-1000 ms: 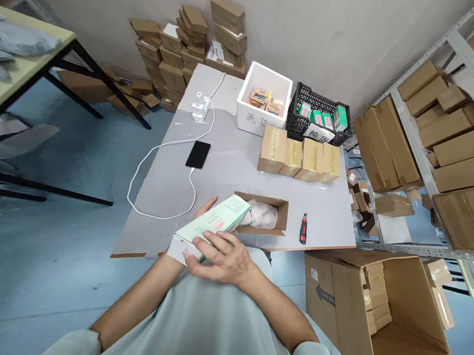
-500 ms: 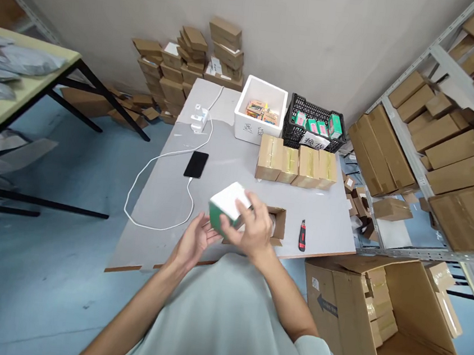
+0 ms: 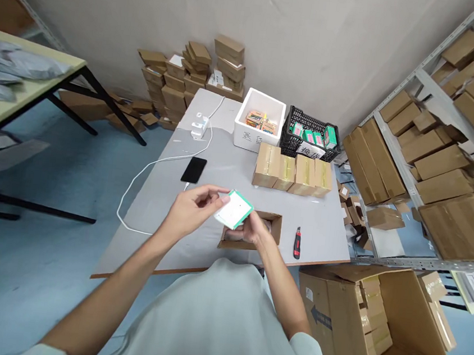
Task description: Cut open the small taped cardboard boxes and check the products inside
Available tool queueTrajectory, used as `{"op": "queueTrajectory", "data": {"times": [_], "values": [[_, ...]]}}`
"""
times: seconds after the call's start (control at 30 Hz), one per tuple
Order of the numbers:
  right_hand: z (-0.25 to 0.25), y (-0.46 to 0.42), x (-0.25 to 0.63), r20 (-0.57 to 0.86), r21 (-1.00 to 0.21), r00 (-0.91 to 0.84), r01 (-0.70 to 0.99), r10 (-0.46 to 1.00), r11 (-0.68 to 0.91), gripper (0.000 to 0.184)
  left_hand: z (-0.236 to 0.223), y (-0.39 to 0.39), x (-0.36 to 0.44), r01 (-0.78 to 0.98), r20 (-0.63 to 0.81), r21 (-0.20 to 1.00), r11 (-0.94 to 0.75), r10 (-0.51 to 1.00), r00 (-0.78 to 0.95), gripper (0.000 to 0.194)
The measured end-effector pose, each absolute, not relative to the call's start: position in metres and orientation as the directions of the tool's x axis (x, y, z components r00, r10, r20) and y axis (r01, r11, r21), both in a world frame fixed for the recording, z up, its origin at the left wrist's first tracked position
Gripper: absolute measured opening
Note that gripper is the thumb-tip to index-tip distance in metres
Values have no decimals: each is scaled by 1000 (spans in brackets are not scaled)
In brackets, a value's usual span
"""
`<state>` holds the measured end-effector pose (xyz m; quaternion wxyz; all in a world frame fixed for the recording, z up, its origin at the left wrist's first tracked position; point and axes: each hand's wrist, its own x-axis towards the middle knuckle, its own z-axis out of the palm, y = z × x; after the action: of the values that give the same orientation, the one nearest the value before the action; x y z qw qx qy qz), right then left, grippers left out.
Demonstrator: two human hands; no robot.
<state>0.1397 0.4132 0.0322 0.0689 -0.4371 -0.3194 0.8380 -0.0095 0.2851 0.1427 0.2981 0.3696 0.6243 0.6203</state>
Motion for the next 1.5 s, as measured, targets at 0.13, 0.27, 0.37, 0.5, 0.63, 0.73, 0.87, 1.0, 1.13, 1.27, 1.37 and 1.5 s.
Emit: {"op": "queueTrajectory", "data": {"times": [0.13,0.27,0.37,0.5,0.63,0.73,0.87,1.0,1.13,1.27,1.37,1.5], "values": [[28,378,140,-782,-282,-621,291,43,-914,61,148,311,-19,71,90,996,-60,827,-554,39],[32,355,144,-752,-187,-658,263,-34,-947,73,142,325,-22,71,61,997,-28,852,-520,34],[31,348,150,-748,-152,-663,232,-42,-961,74,135,327,-24,58,35,998,-7,861,-507,31],[25,352,160,-767,-151,-642,162,12,-975,62,129,320,-22,25,25,1000,-15,865,-501,32],[27,367,173,-767,-262,-586,-88,263,-961,31,118,302,-15,-63,5,997,-49,828,-560,55],[38,386,187,-709,-446,-460,-295,534,-845,13,100,287,-7,-189,-81,981,-39,803,-590,75],[58,415,202,-553,-678,-318,-366,771,-637,17,73,269,13,-504,-364,852,141,851,-377,96],[77,433,213,-412,-790,-189,-414,891,-453,19,61,259,47,-716,-421,617,327,905,50,97],[92,443,223,-334,-834,-213,-387,918,-393,22,66,263,71,-704,-372,622,342,921,119,93],[95,451,238,-283,-885,-243,-307,928,-350,46,68,282,77,-621,-386,704,344,920,72,103],[91,446,258,-281,-919,-175,-236,944,-317,63,63,301,81,-590,-394,740,324,919,10,114],[79,421,288,-278,-938,-167,-163,946,-304,62,55,326,91,-560,-406,769,310,912,-53,119]]}}
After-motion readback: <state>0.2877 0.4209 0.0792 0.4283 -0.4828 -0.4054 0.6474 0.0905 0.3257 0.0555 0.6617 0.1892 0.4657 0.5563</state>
